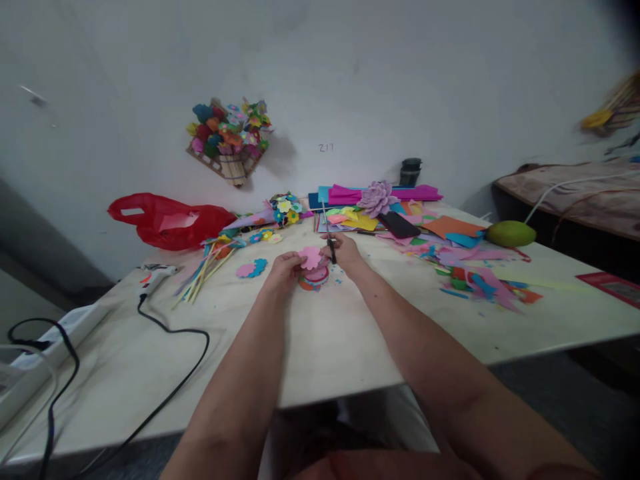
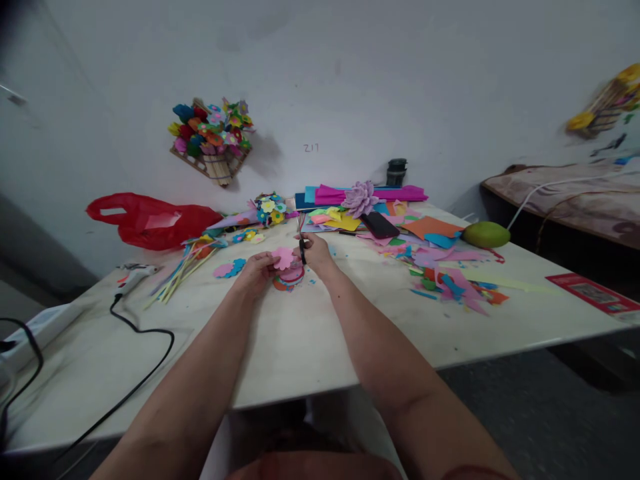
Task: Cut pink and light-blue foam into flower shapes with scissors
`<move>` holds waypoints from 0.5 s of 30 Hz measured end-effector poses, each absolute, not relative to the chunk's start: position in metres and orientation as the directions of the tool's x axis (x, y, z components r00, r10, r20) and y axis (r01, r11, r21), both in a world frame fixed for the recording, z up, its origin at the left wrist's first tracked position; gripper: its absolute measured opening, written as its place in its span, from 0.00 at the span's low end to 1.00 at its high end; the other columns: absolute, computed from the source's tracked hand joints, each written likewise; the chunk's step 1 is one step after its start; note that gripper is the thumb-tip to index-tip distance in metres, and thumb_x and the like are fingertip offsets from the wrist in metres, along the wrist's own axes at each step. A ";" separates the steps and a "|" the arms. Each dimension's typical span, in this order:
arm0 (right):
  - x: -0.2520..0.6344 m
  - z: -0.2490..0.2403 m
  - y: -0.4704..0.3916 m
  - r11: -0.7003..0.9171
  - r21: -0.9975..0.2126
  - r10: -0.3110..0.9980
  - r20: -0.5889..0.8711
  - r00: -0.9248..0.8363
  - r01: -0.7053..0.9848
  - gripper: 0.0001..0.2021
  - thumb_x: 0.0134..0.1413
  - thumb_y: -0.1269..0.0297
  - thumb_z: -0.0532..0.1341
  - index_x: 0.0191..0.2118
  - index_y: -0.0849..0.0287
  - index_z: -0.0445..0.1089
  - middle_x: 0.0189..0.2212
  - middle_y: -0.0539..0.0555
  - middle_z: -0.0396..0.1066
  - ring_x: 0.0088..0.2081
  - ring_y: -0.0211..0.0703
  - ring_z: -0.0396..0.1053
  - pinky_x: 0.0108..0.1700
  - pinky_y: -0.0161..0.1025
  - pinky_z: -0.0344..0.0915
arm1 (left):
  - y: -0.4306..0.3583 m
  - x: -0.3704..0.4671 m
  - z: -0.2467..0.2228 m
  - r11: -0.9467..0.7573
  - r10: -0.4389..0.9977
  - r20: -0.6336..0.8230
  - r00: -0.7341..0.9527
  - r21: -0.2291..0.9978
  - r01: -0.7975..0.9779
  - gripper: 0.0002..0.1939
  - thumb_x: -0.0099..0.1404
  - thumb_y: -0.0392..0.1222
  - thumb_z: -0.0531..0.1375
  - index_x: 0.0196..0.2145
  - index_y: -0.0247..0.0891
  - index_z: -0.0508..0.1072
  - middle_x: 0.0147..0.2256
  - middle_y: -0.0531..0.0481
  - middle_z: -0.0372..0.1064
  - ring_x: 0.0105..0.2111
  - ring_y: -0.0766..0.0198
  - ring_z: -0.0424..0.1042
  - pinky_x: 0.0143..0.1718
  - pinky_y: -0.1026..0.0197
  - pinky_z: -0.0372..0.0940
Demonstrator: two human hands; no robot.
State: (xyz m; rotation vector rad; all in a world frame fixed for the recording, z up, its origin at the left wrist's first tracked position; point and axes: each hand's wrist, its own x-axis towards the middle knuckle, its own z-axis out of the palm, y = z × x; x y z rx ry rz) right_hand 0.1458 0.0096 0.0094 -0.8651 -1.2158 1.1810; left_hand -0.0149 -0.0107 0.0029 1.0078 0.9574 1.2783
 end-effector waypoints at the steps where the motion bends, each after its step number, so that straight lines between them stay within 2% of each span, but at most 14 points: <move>1: 0.146 0.010 0.010 0.207 -0.956 0.975 0.219 -0.037 -0.206 0.19 0.35 0.64 0.69 0.37 0.60 0.66 0.17 0.44 0.67 0.17 0.34 0.64 0.21 0.32 0.60 | -0.011 -0.014 0.004 0.023 0.998 -0.006 0.058 0.959 -0.283 0.10 0.45 0.33 0.65 0.18 0.35 0.65 0.18 0.52 0.66 0.21 0.65 0.70 0.29 0.61 0.69; 7: 0.151 0.015 0.010 0.179 -0.942 0.984 0.168 0.062 -0.285 0.18 0.41 0.60 0.69 0.39 0.60 0.68 0.14 0.44 0.64 0.13 0.33 0.60 0.18 0.31 0.57 | -0.014 -0.014 0.007 0.001 0.999 0.014 0.052 0.963 -0.270 0.09 0.45 0.33 0.65 0.18 0.35 0.67 0.18 0.51 0.67 0.21 0.65 0.70 0.29 0.62 0.68; 11: 0.154 0.018 0.011 0.166 -0.959 0.986 0.159 0.052 -0.228 0.18 0.41 0.62 0.70 0.40 0.62 0.70 0.13 0.44 0.62 0.14 0.32 0.57 0.17 0.30 0.55 | -0.014 -0.014 0.007 -0.003 0.999 0.016 0.051 0.967 -0.255 0.09 0.45 0.33 0.66 0.19 0.35 0.67 0.18 0.53 0.66 0.21 0.66 0.70 0.29 0.61 0.68; 15: 0.158 0.014 0.015 0.151 -0.978 0.988 0.155 -0.019 -0.145 0.18 0.38 0.62 0.71 0.38 0.62 0.72 0.16 0.45 0.63 0.18 0.32 0.59 0.18 0.29 0.53 | -0.013 -0.015 0.006 -0.005 0.998 0.019 0.055 0.969 -0.249 0.09 0.45 0.34 0.66 0.18 0.35 0.67 0.18 0.53 0.66 0.20 0.66 0.69 0.29 0.61 0.68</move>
